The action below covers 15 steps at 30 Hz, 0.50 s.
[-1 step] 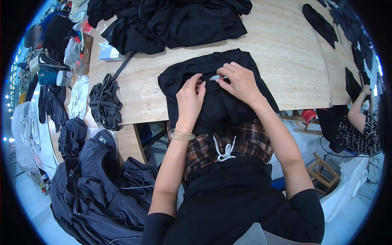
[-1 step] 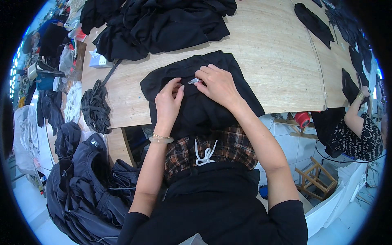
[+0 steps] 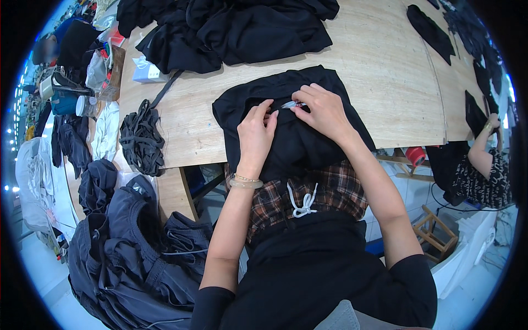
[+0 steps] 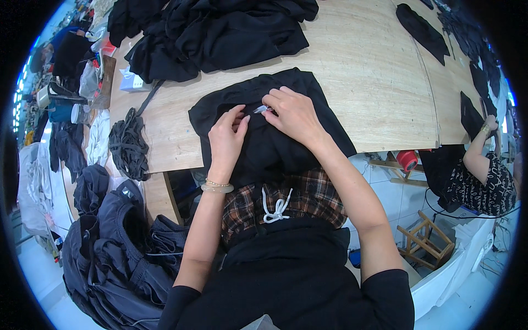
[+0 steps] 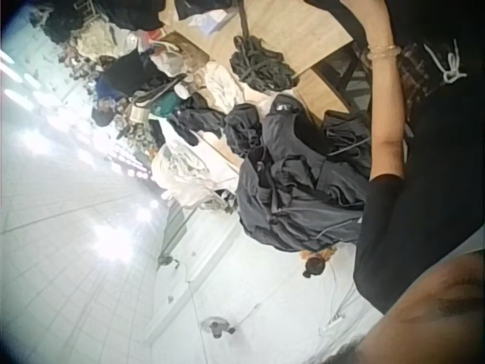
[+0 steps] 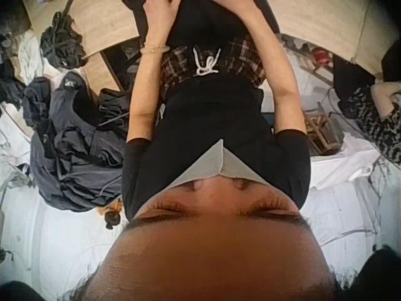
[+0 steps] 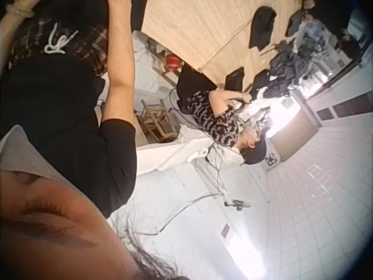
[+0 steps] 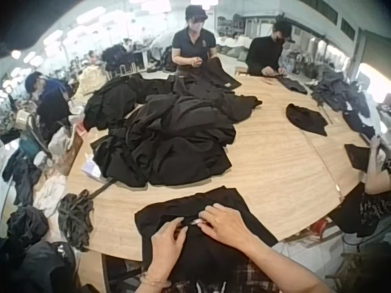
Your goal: The person uses a pair of small scissors to trim loose threads and excess fabric from the edges of black garments. They repeatedly pick up pieces of clothing, snip small sections, and place them back on the table.
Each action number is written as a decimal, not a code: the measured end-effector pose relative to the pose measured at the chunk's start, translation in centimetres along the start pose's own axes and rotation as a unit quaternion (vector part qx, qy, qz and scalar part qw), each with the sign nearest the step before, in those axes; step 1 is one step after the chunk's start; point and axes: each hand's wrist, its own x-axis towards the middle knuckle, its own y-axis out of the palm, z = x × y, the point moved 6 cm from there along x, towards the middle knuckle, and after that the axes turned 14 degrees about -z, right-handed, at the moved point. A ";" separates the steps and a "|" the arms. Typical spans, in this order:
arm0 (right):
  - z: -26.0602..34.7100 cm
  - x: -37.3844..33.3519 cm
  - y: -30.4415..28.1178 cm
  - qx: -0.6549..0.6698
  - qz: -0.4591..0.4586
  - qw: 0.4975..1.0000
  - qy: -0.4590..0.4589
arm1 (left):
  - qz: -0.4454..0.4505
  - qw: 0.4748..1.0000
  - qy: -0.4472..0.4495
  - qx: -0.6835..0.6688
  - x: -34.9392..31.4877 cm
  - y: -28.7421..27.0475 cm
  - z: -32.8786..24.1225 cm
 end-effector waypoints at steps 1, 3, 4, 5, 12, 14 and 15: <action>0.1 0.0 -0.1 0.004 -0.004 1.000 -0.001 | 0.006 1.000 0.013 0.008 0.0 0.0 -0.3; 0.2 0.0 -0.1 0.011 -0.007 1.000 0.002 | -0.016 0.998 0.055 0.031 -0.2 0.2 -0.1; 0.3 0.0 0.1 0.015 -0.005 1.000 0.005 | -0.027 0.996 0.075 0.043 -0.1 0.2 -0.1; 0.4 0.1 0.2 0.019 -0.003 1.000 0.008 | -0.033 0.996 0.071 0.039 -0.1 0.2 0.1; 0.8 0.3 0.8 0.017 -0.008 1.000 -0.007 | -0.007 0.999 0.035 0.033 0.3 0.0 -0.1; 1.0 0.4 1.0 0.017 -0.007 1.000 -0.011 | -0.009 0.999 0.020 0.027 0.3 -0.1 0.2; 1.0 0.5 0.9 0.016 -0.006 1.000 -0.009 | -0.013 1.000 0.011 0.023 0.3 -0.1 0.5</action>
